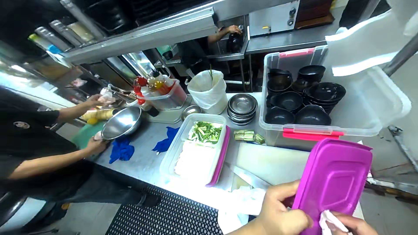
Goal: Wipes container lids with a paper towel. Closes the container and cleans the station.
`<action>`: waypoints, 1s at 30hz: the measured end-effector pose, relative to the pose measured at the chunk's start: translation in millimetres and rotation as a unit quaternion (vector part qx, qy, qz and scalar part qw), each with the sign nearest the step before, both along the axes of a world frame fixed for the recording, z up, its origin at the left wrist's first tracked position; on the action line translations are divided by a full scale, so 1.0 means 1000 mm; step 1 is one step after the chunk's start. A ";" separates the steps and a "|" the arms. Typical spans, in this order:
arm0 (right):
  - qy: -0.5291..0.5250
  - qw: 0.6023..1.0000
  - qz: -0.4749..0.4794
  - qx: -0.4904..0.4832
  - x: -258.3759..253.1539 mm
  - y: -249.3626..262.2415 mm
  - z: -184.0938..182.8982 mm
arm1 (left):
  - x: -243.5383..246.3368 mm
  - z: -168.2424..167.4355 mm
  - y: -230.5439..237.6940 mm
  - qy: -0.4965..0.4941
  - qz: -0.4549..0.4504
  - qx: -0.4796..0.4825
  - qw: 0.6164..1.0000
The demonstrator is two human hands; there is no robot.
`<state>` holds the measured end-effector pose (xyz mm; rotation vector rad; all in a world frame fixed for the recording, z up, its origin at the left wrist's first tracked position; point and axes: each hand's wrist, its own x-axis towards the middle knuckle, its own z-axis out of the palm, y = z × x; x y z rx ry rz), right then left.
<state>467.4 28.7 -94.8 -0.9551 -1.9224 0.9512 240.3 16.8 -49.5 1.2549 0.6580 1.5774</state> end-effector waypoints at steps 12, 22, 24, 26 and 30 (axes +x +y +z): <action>0.204 0.978 -0.054 -0.006 0.082 0.032 0.021 | -0.030 -0.048 0.010 0.022 0.075 -0.390 0.917; 0.136 0.985 -0.093 -0.058 0.060 0.012 0.007 | -0.089 -0.109 -0.068 0.588 0.146 -0.410 0.682; 0.112 0.986 -0.098 -0.069 0.046 0.012 0.009 | -0.069 -0.115 -0.075 0.626 0.096 -0.452 0.629; 0.092 0.989 -0.090 -0.066 0.036 0.014 0.010 | -0.058 -0.134 -0.081 0.638 0.127 -0.436 0.622; 0.065 0.994 -0.072 -0.049 0.024 0.018 0.006 | -0.077 -0.158 -0.103 0.583 0.254 -0.354 0.686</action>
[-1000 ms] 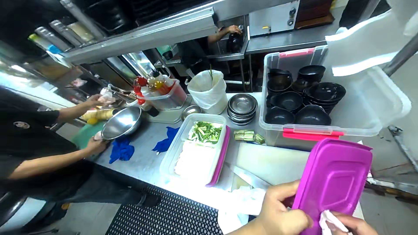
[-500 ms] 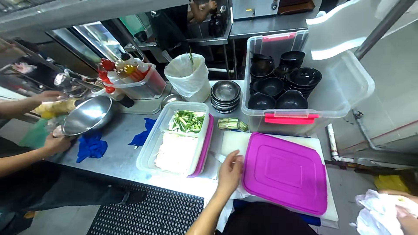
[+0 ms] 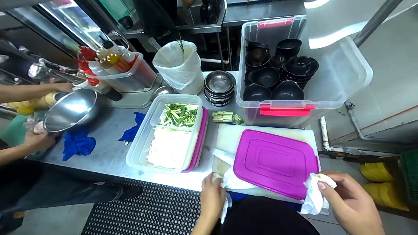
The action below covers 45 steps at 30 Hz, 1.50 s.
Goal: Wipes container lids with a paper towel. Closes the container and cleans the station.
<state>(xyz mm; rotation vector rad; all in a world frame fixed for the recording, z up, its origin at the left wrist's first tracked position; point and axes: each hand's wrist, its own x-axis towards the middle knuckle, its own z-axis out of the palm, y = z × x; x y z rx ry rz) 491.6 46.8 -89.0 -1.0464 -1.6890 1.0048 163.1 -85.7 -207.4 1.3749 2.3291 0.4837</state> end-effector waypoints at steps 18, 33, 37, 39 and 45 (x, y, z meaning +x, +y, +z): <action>0.259 0.904 0.220 -0.259 -0.122 -0.017 0.021 | 0.087 0.122 0.076 -0.280 -0.149 0.372 0.873; 0.129 0.950 -0.096 -0.266 0.011 0.040 -0.044 | 0.076 0.089 0.093 -0.244 -0.191 0.147 0.939; -0.169 0.969 -0.083 -0.158 0.077 0.055 -0.072 | 0.041 0.075 0.075 -0.195 -0.032 0.151 0.969; -0.248 0.938 -0.041 -0.238 0.101 0.061 -0.077 | 0.033 0.076 0.070 -0.192 0.047 0.150 0.969; -0.297 0.852 0.141 -0.407 0.119 0.078 -0.091 | 0.040 0.046 0.090 -0.187 0.099 -0.011 0.977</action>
